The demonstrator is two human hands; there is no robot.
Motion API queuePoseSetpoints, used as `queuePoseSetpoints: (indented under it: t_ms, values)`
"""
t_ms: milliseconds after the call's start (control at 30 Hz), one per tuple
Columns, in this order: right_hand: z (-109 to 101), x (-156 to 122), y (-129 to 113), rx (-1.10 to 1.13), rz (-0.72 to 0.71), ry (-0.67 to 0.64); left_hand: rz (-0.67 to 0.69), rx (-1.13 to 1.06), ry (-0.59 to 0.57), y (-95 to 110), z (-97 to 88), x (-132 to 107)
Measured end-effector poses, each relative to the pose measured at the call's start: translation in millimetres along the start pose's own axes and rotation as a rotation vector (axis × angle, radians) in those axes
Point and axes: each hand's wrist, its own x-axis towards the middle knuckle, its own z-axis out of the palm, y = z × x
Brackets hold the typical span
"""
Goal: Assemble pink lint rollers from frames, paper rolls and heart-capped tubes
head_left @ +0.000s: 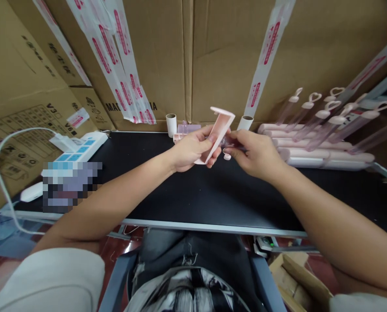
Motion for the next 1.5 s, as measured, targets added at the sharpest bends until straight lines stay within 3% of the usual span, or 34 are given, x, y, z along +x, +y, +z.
queuePoseSetpoints:
  t_ms: [133, 267, 467, 533, 600, 667, 767, 867, 967, 1033, 1133, 1233, 1367, 1500]
  values:
    - [-19, 3, 5, -0.181, -0.056, 0.114, 0.053, 0.055, 0.102, 2, 17.3, 13]
    - [-33, 3, 13, -0.212, -0.187, 0.071, 0.022, 0.114, 0.113, -1, 24.1, 15]
    - [-40, 8, 15, -0.143, -0.201, 0.034, -0.020, 0.186, 0.243, 0, 38.9, 15]
    - [-48, 5, 21, -0.152, -0.220, 0.055, -0.036, 0.204, 0.232, 6, 37.5, 7]
    - [-59, -1, 33, -0.186, -0.170, 0.153, -0.021, 0.210, 0.210, 14, 28.9, -3]
    - [-67, -7, 48, -0.189, -0.031, 0.341, 0.020, 0.241, 0.249, 20, 14.9, -9]
    - [-59, -9, 57, -0.091, 0.147, 0.543, 0.105, 0.345, 0.329, 19, -7.3, 1]
    - [-32, -2, 52, -0.027, 0.240, 0.387, 0.126, 0.578, 0.328, 3, -21.6, 39]
    - [-8, 2, 52, -0.001, 0.345, 0.193, 0.183, 1.066, 0.410, -18, -26.7, 88]
    - [0, 0, 61, 0.027, 0.409, 0.085, 0.140, 1.341, 0.406, -32, -27.0, 115]
    - [7, -6, 78, 0.123, 0.430, -0.213, 0.076, 1.544, 0.303, -52, -26.3, 143]
    - [14, -12, 87, 0.203, 0.358, -0.444, 0.116, 1.653, 0.212, -69, -27.8, 155]
    - [26, -13, 87, 0.156, 0.335, -0.436, 0.171, 1.763, 0.144, -76, -33.9, 157]
    - [34, -11, 87, 0.059, 0.367, -0.437, 0.179, 1.813, 0.144, -70, -38.1, 156]
